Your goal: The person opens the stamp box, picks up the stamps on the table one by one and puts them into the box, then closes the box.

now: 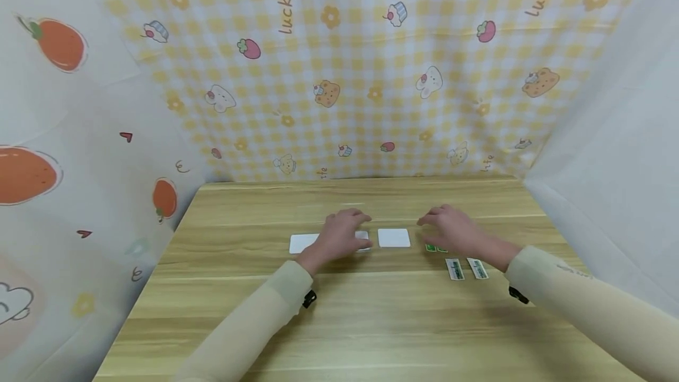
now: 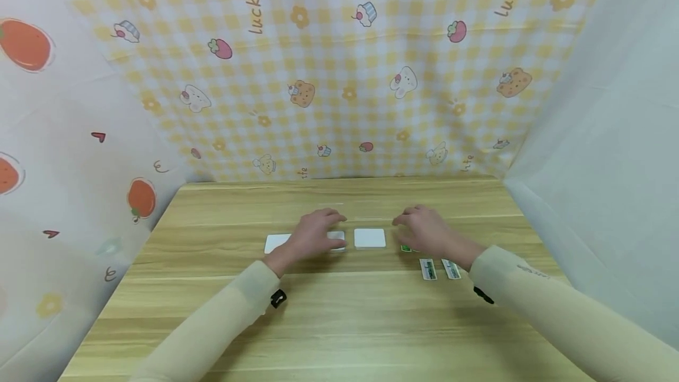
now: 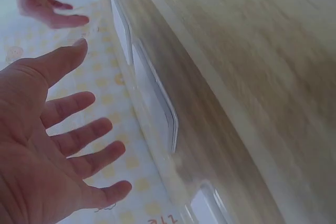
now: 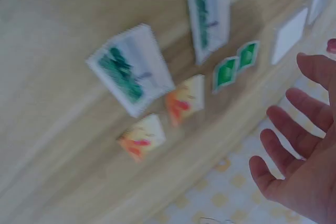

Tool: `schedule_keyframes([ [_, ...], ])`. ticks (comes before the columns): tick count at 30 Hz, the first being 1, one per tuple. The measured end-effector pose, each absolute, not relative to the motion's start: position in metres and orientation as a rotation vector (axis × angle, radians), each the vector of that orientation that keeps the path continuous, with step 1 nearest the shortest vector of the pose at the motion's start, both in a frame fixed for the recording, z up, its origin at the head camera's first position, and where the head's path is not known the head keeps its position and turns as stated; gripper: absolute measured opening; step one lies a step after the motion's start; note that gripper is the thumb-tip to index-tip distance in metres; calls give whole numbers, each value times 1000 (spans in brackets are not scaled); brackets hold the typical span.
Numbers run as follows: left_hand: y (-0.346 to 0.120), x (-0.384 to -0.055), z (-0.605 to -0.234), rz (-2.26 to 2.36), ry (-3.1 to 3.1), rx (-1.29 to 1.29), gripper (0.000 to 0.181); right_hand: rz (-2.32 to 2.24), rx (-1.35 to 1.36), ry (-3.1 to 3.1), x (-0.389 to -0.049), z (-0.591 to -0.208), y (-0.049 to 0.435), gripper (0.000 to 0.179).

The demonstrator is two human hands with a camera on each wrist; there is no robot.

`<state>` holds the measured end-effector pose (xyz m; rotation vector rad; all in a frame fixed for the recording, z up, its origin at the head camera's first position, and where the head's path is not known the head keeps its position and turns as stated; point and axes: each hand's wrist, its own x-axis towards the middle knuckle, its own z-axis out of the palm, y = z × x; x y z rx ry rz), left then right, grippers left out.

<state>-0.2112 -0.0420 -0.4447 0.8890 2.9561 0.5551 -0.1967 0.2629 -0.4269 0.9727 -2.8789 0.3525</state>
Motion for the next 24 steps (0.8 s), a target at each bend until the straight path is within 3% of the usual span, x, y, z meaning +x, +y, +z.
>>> schedule_keyframes([
  [11, -25, -221, -459, 523, 2924, 772, 60, 385, 668, -2934, -184, -455, 282, 36],
  [24, -14, -223, -467, 445, 2925, 742, 60, 318, 490, -3002, -183, -467, 281, 34],
])
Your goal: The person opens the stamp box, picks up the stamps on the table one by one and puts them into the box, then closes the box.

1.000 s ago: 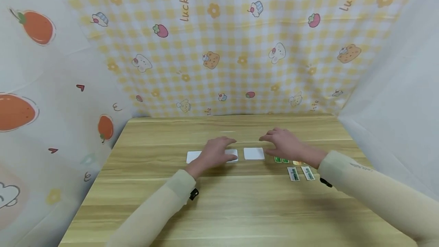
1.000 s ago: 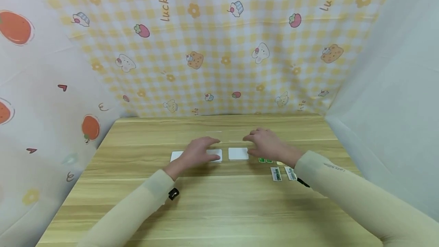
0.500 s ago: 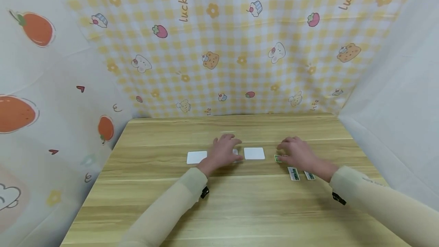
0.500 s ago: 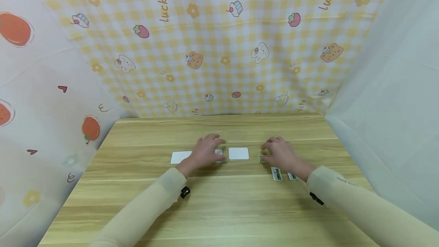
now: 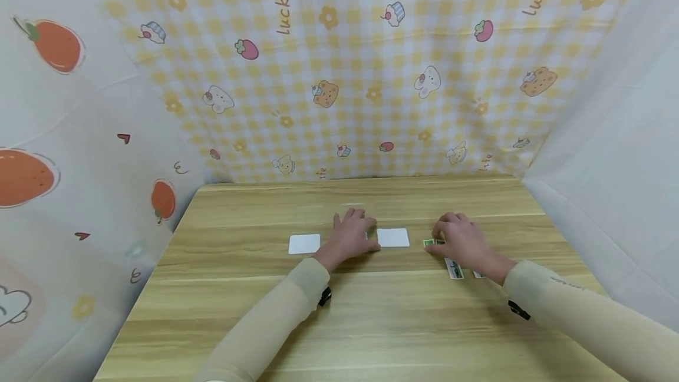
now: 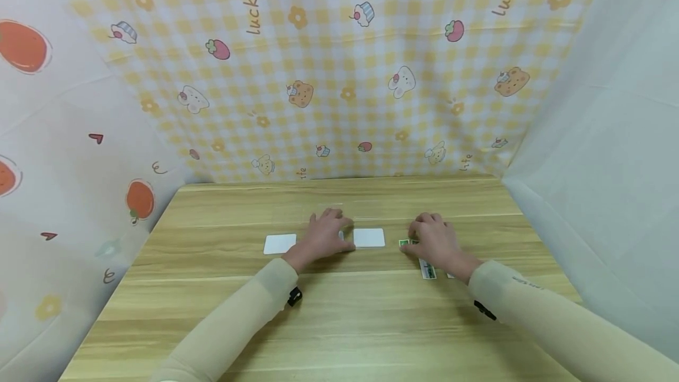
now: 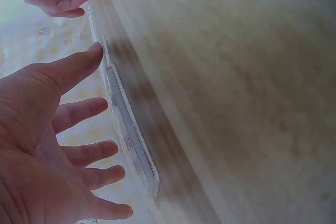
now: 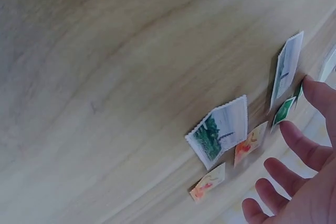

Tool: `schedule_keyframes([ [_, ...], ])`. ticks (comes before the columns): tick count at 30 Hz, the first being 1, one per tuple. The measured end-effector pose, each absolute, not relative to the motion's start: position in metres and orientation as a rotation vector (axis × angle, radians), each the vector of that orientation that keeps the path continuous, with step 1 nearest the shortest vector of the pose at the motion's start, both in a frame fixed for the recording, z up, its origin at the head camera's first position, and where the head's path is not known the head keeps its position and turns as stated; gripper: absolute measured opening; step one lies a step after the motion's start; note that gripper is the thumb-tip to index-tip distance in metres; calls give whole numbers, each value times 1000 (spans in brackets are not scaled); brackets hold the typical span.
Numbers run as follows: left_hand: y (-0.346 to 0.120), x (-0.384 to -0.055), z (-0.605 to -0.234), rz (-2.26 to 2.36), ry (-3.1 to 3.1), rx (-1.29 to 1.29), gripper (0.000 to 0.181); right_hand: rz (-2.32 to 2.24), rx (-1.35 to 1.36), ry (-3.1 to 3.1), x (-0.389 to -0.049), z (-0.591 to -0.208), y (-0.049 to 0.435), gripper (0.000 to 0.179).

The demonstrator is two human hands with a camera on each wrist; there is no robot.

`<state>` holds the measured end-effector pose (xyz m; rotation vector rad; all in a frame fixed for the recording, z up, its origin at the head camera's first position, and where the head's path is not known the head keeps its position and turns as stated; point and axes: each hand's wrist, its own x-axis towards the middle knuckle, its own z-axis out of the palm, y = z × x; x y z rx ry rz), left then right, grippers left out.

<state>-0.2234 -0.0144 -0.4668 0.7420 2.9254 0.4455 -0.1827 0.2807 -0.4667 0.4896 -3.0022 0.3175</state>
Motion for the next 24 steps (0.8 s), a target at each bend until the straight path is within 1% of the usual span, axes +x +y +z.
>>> schedule_keyframes([
  [10, -10, -223, -468, 425, 2923, 753, 61, 365, 478, -3012, -181, -462, 275, 21],
  [18, -9, -221, -467, 416, 2915, 761, 59, 369, 485, -3020, -184, -461, 272, 26],
  [24, -9, -220, -467, 391, 2926, 764, 58, 351, 502, -3000, -182, -461, 269, 24],
])
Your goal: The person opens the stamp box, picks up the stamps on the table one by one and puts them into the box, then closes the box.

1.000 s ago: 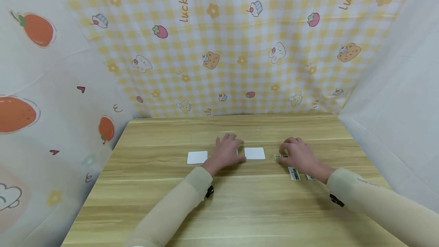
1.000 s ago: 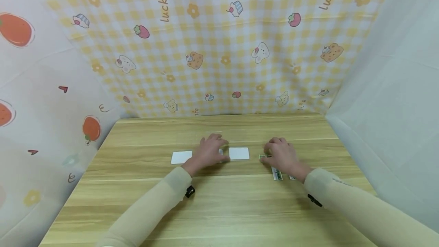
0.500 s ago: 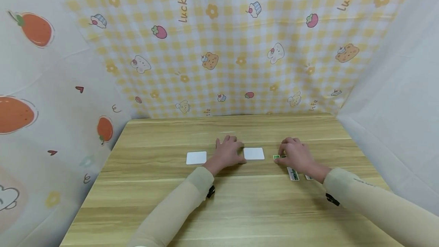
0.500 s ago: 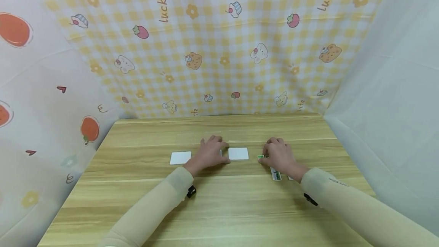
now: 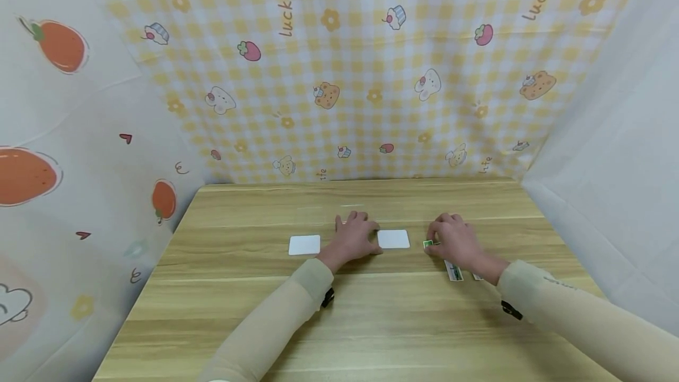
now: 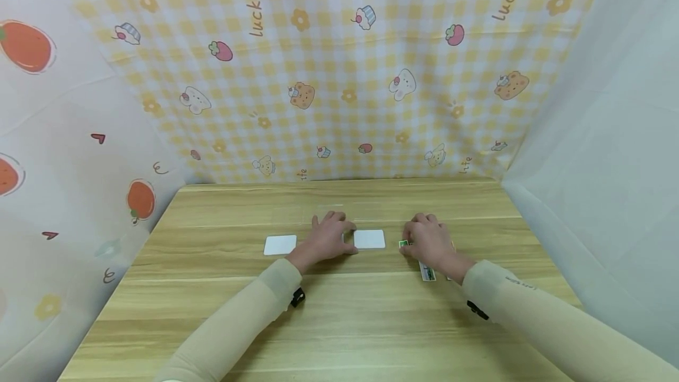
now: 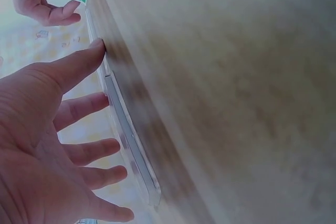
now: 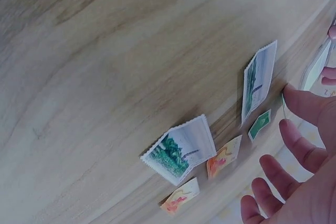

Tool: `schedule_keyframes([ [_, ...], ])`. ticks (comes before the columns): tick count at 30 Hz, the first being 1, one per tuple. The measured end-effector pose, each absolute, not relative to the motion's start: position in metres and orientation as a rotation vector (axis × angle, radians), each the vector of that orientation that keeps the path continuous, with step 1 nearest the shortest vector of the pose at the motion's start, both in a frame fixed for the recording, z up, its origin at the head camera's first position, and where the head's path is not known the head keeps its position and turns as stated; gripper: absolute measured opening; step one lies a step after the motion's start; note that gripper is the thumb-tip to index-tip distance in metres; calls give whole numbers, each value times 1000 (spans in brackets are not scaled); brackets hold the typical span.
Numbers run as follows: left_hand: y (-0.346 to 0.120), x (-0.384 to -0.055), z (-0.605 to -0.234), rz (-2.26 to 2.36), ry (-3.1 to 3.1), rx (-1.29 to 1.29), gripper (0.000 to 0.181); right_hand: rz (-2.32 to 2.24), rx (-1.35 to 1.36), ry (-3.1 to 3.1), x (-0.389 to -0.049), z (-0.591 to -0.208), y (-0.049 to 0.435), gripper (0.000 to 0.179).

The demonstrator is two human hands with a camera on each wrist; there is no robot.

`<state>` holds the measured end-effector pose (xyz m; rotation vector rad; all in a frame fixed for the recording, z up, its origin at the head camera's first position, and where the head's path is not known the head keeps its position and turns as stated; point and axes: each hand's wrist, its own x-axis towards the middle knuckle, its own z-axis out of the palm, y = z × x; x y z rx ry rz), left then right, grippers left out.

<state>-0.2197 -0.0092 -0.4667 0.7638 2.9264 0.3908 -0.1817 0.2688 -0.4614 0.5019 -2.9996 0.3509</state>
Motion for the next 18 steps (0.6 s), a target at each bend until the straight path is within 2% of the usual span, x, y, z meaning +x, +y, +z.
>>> schedule_keyframes([
  [8, -8, -218, -467, 378, 2936, 748, 57, 370, 507, -2957, -180, -461, 264, 25],
  [18, -5, -217, -467, 335, 2944, 739, 56, 609, 534, -2962, -180, -468, 264, 18],
])
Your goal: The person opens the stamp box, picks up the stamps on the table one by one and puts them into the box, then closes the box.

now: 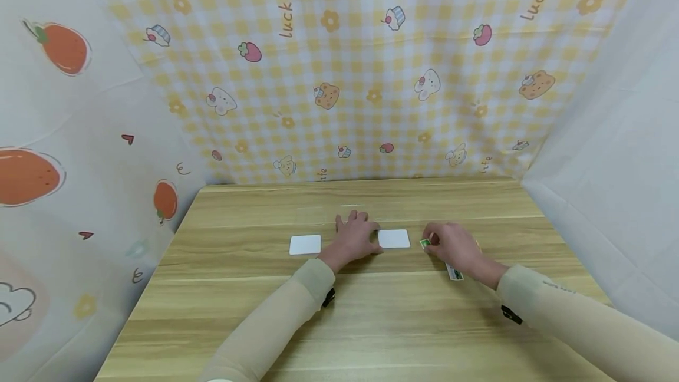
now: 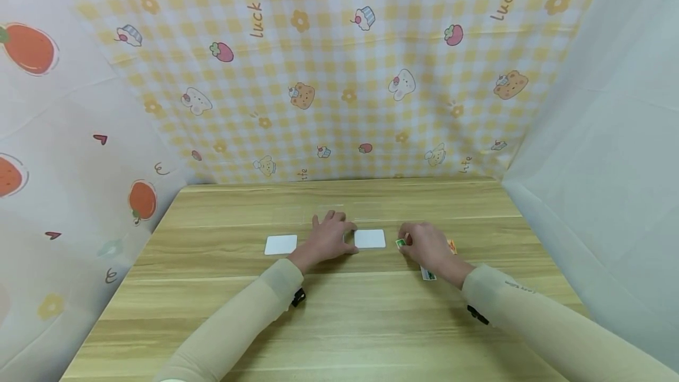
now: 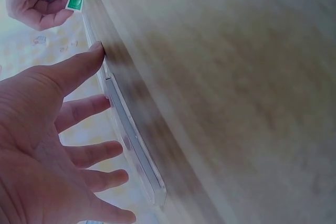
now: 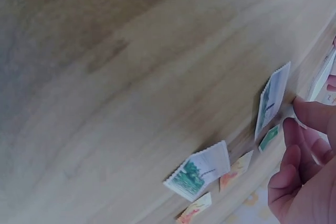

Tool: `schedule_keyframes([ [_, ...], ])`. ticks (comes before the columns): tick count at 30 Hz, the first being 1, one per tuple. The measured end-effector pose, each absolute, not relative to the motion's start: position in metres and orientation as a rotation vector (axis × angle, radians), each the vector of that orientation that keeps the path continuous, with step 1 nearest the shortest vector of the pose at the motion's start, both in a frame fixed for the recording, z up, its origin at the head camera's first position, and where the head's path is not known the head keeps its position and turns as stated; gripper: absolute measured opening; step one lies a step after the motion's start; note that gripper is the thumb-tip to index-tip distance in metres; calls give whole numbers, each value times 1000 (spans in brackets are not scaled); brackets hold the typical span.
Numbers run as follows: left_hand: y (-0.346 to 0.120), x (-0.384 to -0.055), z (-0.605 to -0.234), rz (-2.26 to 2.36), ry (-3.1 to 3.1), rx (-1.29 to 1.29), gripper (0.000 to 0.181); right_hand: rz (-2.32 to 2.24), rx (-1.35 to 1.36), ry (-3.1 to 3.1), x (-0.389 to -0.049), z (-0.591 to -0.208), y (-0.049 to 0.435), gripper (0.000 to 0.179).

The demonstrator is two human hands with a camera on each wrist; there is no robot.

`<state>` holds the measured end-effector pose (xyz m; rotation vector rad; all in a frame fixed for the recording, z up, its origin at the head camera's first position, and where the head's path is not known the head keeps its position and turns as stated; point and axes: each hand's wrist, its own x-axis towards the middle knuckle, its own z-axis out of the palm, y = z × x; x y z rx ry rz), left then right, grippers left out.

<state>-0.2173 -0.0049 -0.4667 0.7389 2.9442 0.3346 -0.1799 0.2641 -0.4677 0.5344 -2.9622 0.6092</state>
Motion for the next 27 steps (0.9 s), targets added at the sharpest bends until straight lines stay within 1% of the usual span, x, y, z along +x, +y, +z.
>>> schedule_keyframes([
  [7, -5, -217, -465, 306, 2945, 745, 56, 654, 584, -2932, -179, -471, 266, 21],
  [19, -4, -214, -462, 290, 2955, 762, 55, 995, 514, -2887, -186, -460, 270, 19],
  [27, -3, -214, -466, 304, 2977, 768, 56, 1126, 443, -2907, -189, -452, 266, 16],
])
